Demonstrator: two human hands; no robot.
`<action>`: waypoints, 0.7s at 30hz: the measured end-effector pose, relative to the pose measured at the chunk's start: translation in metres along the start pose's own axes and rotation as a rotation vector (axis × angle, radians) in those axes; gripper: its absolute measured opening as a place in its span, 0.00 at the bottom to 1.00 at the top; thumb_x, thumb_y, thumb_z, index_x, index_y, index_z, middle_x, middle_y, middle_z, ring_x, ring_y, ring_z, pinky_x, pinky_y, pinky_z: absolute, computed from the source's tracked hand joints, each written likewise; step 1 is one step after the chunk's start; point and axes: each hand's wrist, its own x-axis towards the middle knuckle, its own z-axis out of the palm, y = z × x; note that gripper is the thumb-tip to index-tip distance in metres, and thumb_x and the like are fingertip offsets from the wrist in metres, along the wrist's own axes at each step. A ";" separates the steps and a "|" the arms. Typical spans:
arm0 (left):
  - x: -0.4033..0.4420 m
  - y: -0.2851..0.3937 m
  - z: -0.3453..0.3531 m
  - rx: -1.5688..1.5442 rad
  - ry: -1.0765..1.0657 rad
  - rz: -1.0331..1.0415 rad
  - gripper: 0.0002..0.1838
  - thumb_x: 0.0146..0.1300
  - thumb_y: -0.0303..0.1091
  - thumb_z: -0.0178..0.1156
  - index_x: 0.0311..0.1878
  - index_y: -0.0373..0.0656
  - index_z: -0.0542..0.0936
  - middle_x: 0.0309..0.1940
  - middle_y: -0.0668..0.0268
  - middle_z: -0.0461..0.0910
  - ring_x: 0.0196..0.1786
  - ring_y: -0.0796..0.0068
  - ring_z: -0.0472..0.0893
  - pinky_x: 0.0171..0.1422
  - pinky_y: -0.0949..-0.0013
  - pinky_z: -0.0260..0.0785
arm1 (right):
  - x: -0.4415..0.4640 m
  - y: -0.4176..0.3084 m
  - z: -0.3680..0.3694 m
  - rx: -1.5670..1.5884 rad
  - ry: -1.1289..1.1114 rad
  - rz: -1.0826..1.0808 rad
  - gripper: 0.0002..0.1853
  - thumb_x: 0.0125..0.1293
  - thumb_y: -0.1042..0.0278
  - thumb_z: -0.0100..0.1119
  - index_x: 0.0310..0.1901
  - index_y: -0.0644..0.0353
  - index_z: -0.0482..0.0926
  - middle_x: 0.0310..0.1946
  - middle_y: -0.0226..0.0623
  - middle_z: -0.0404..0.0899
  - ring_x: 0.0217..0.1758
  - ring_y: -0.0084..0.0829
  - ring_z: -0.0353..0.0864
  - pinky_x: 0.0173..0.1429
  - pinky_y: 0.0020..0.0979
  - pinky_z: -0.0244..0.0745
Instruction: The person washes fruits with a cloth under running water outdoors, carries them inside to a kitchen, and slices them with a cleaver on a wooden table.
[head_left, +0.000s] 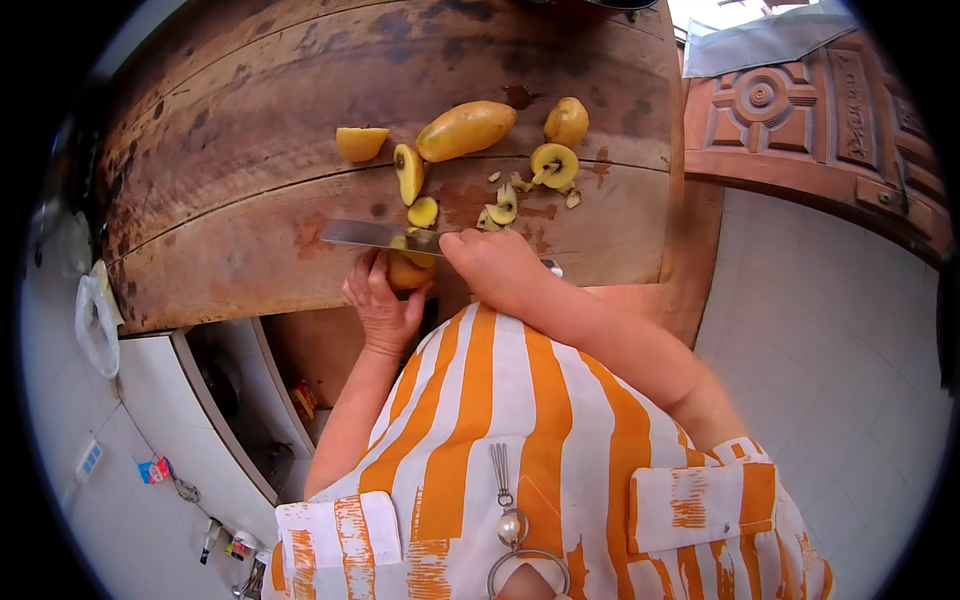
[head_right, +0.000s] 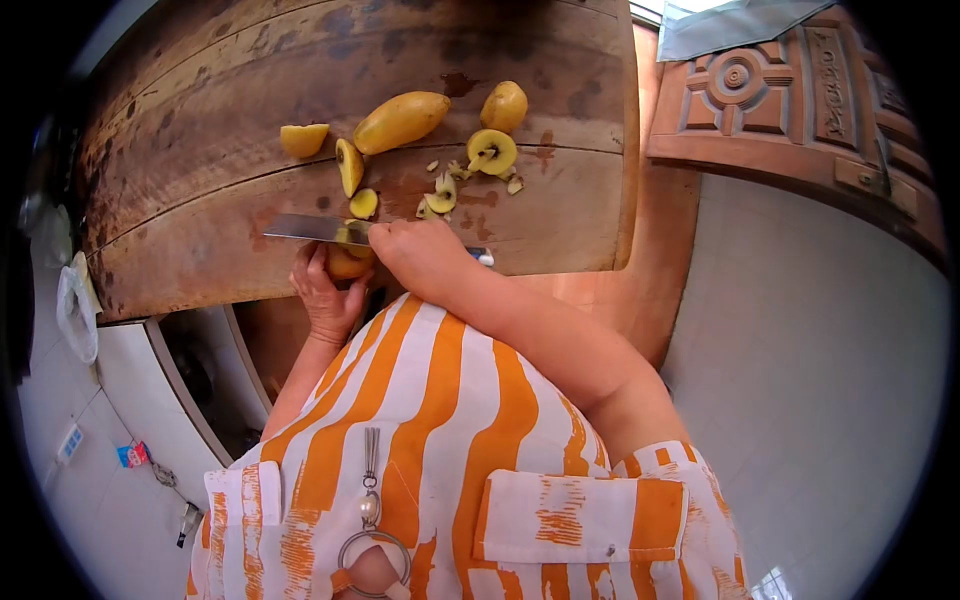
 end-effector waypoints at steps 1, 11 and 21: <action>0.004 0.003 -0.003 -0.018 -0.037 -0.053 0.40 0.37 0.37 0.72 0.55 0.40 0.63 0.53 0.53 0.66 0.55 0.51 0.65 0.58 0.56 0.53 | -0.005 -0.001 -0.004 0.041 0.019 0.057 0.03 0.55 0.73 0.47 0.30 0.60 0.69 0.26 0.41 0.77 0.30 0.43 0.79 0.32 0.39 0.73; 0.042 -0.055 -0.020 0.022 0.196 -0.384 0.36 0.40 0.40 0.73 0.52 0.42 0.66 0.49 0.57 0.69 0.53 0.58 0.69 0.59 0.59 0.59 | -0.060 0.038 0.003 -0.002 -0.199 0.205 0.04 0.51 0.74 0.50 0.31 0.60 0.67 0.27 0.43 0.76 0.31 0.45 0.77 0.31 0.42 0.71; 0.085 -0.062 -0.011 0.195 0.144 -0.511 0.38 0.41 0.49 0.70 0.54 0.46 0.65 0.51 0.60 0.68 0.56 0.57 0.66 0.59 0.50 0.54 | -0.064 0.062 -0.005 -0.108 -0.115 0.170 0.03 0.53 0.74 0.49 0.31 0.59 0.68 0.24 0.41 0.77 0.29 0.43 0.78 0.31 0.40 0.72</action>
